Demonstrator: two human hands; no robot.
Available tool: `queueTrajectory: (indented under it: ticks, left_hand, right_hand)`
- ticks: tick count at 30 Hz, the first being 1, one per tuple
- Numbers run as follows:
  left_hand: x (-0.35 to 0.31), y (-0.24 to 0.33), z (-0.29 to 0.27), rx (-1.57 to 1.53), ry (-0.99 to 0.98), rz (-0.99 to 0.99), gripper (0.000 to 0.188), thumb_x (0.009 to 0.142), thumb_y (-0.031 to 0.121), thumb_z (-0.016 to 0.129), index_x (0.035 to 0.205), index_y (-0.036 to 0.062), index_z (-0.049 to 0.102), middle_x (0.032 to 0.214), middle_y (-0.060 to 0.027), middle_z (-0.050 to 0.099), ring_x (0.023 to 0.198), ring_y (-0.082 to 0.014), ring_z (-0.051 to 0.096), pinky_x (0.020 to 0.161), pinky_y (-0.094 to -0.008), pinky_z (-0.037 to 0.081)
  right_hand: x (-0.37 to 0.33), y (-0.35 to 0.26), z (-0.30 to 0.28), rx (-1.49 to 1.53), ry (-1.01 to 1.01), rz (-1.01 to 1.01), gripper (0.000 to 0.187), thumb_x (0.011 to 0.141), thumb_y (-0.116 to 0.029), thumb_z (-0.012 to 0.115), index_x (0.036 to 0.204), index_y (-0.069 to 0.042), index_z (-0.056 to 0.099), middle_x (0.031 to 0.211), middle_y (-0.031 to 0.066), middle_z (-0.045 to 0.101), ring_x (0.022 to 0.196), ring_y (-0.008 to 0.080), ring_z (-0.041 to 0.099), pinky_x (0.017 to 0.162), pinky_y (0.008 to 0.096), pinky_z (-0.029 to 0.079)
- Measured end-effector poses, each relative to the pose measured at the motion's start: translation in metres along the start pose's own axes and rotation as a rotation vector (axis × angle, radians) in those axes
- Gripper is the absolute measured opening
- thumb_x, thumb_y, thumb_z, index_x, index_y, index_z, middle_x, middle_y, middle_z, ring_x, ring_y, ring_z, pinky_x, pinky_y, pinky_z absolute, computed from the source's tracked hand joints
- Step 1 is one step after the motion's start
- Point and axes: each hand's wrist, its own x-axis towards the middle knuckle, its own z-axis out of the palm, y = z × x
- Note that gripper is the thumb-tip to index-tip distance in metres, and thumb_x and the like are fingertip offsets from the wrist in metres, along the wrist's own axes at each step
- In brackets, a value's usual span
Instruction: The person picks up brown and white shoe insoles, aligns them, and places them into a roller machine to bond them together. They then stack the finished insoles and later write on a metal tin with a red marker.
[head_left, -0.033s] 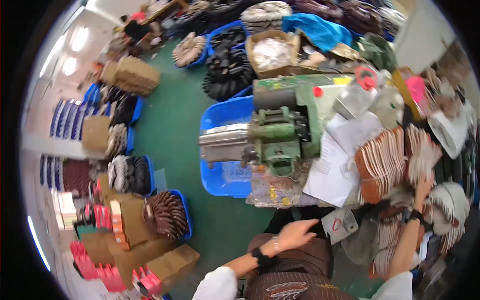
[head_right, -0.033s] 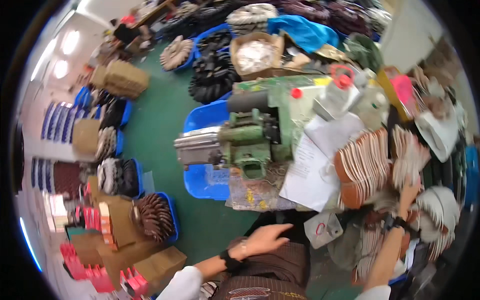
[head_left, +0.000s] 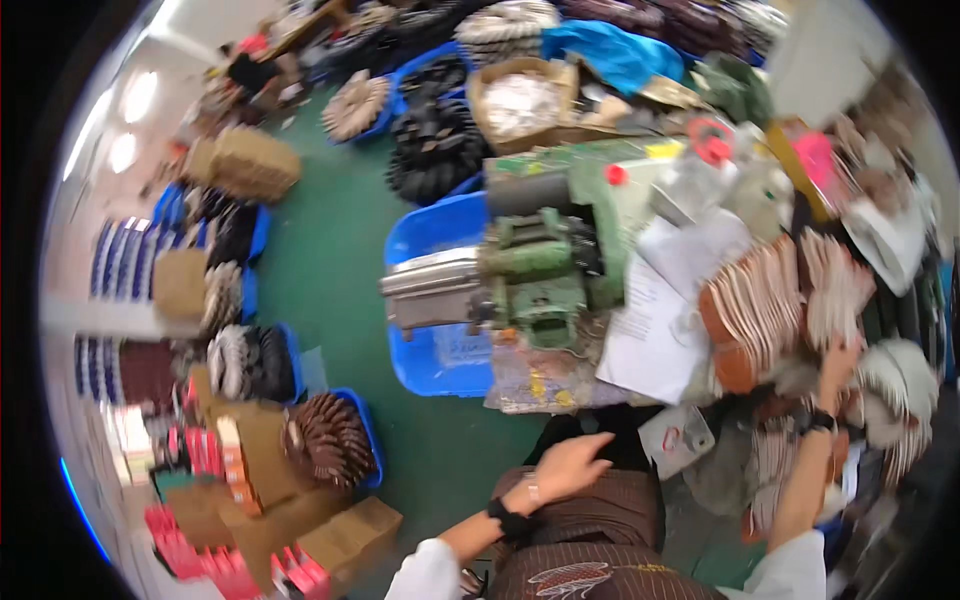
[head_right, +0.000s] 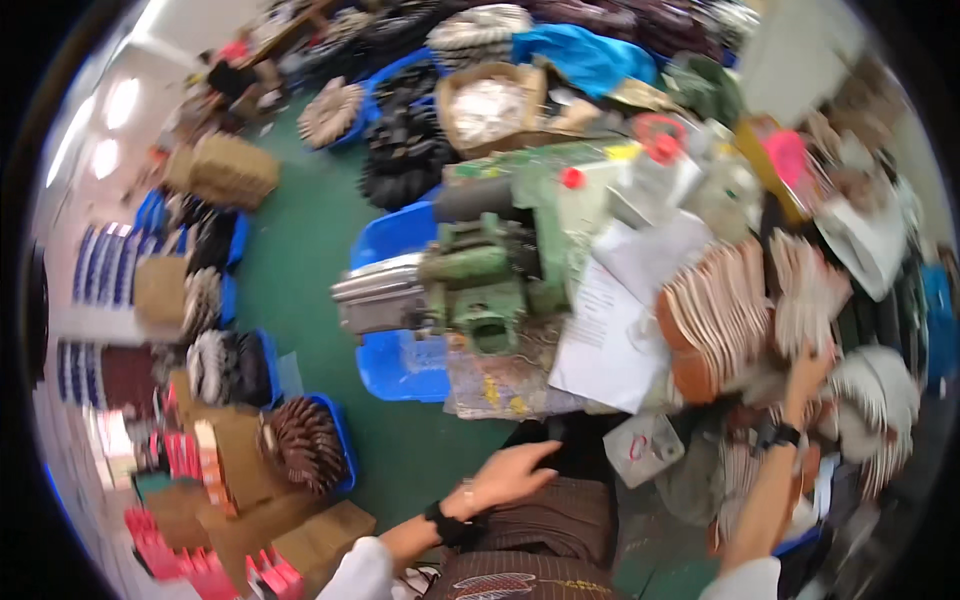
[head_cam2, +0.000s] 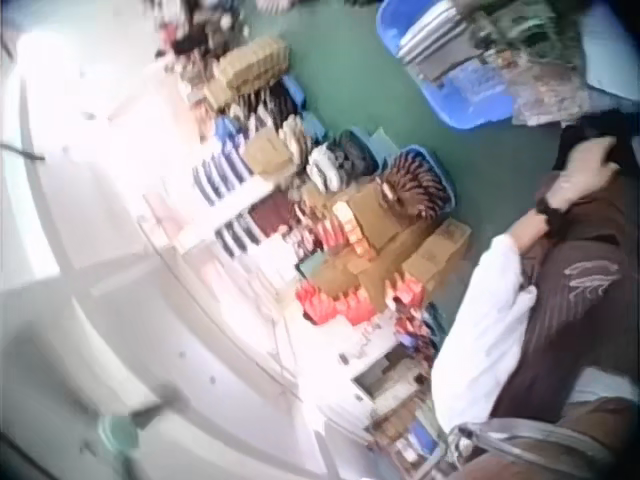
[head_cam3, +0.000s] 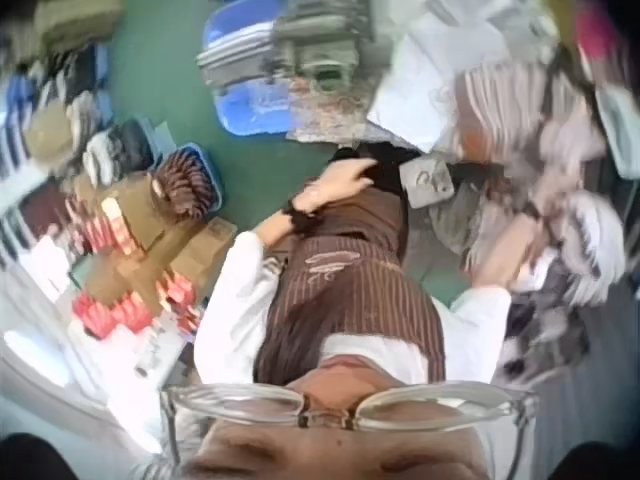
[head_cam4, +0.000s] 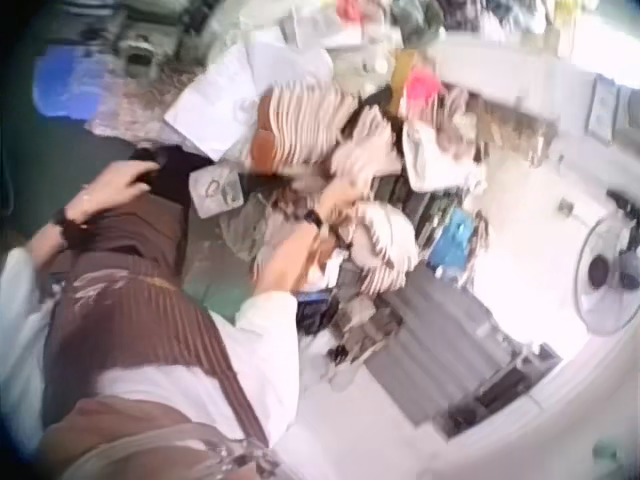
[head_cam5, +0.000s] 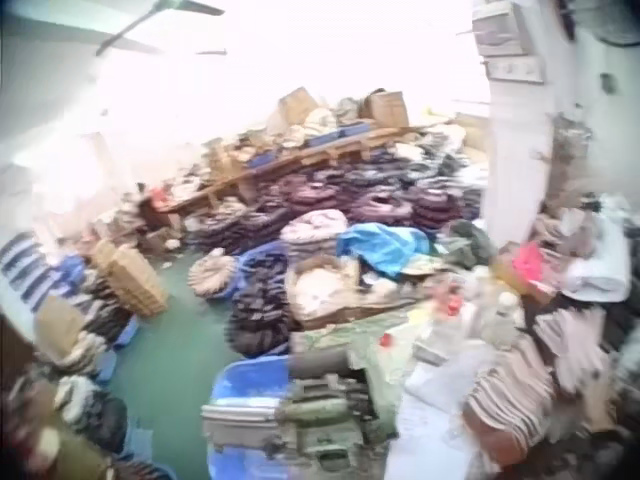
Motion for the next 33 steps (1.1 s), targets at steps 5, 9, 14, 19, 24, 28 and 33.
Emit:
queueTrajectory:
  ticks: [5, 9, 14, 19, 24, 28, 33]
  left_hand:
    - [-0.039, -0.047, -0.009, 0.101, 0.085, -0.110, 0.045, 0.085, 0.025, 0.064, 0.123, 0.0019, 0.058, 0.121, -0.0190, 0.061, 0.112, -0.0354, 0.057, 0.095, -0.0409, 0.046]
    - [-0.022, -0.083, 0.014, 0.258, -0.199, -0.090, 0.044, 0.084, 0.027, 0.065, 0.120, 0.0015, 0.059, 0.117, -0.0195, 0.062, 0.110, -0.0363, 0.058, 0.092, -0.0419, 0.047]
    - [0.012, -0.093, 0.056, 0.535, -0.407, 0.147, 0.036, 0.083, 0.025, 0.066, 0.111, 0.0025, 0.063, 0.111, -0.0185, 0.064, 0.104, -0.0350, 0.060, 0.088, -0.0429, 0.049]
    - [0.073, -0.080, 0.142, 0.812, -0.537, 0.393, 0.027, 0.080, 0.023, 0.067, 0.100, 0.0051, 0.064, 0.100, -0.0152, 0.065, 0.096, -0.0324, 0.063, 0.083, -0.0425, 0.050]
    - [0.152, -0.114, 0.286, 0.952, -0.648, 0.722, 0.020, 0.076, 0.016, 0.063, 0.092, 0.0032, 0.066, 0.098, -0.0122, 0.063, 0.103, -0.0294, 0.059, 0.087, -0.0430, 0.047]
    - [0.225, -0.170, 0.397, 1.049, -0.543, 0.930, 0.024, 0.079, 0.012, 0.055, 0.099, 0.0023, 0.066, 0.110, -0.0133, 0.060, 0.113, -0.0304, 0.052, 0.100, -0.0468, 0.039]
    - [0.283, -0.209, 0.468, 1.240, -0.709, 0.719, 0.029, 0.080, 0.016, 0.056, 0.105, 0.0036, 0.065, 0.114, -0.0147, 0.062, 0.113, -0.0318, 0.055, 0.095, -0.0468, 0.043]
  right_hand:
    - [-0.168, -0.140, -0.069, 0.111, -0.024, 0.097, 0.043, 0.087, -0.014, 0.058, 0.124, 0.006, 0.050, 0.123, 0.0219, 0.055, 0.118, 0.0338, 0.050, 0.104, 0.0411, 0.036]
    - [-0.350, -0.111, -0.095, 0.379, -0.340, 0.321, 0.023, 0.083, -0.011, 0.062, 0.104, -0.001, 0.063, 0.095, 0.0164, 0.068, 0.087, 0.0311, 0.067, 0.080, 0.0366, 0.052]
    - [-0.522, -0.085, -0.187, 0.391, -0.913, 0.676, 0.025, 0.083, -0.018, 0.062, 0.104, -0.004, 0.066, 0.094, 0.0167, 0.069, 0.088, 0.0319, 0.067, 0.078, 0.0386, 0.053]
    - [-0.644, -0.038, -0.220, 0.270, -0.784, 1.000, 0.026, 0.082, -0.017, 0.065, 0.103, -0.003, 0.068, 0.096, 0.0141, 0.070, 0.089, 0.0262, 0.068, 0.080, 0.0359, 0.053]
    - [-0.697, -0.015, -0.229, 0.341, -0.578, 1.241, 0.024, 0.082, -0.016, 0.065, 0.104, -0.006, 0.068, 0.094, 0.0138, 0.070, 0.087, 0.0243, 0.069, 0.078, 0.0338, 0.053]
    - [-0.750, 0.006, -0.245, 0.386, -0.543, 1.306, 0.023, 0.083, -0.012, 0.065, 0.105, -0.005, 0.067, 0.090, 0.0136, 0.070, 0.083, 0.0226, 0.068, 0.076, 0.0322, 0.053]
    - [-0.923, 0.023, -0.288, 0.496, -0.275, 1.673, 0.017, 0.087, -0.011, 0.064, 0.099, 0.001, 0.066, 0.082, 0.0057, 0.069, 0.074, 0.0110, 0.064, 0.066, 0.0258, 0.051]
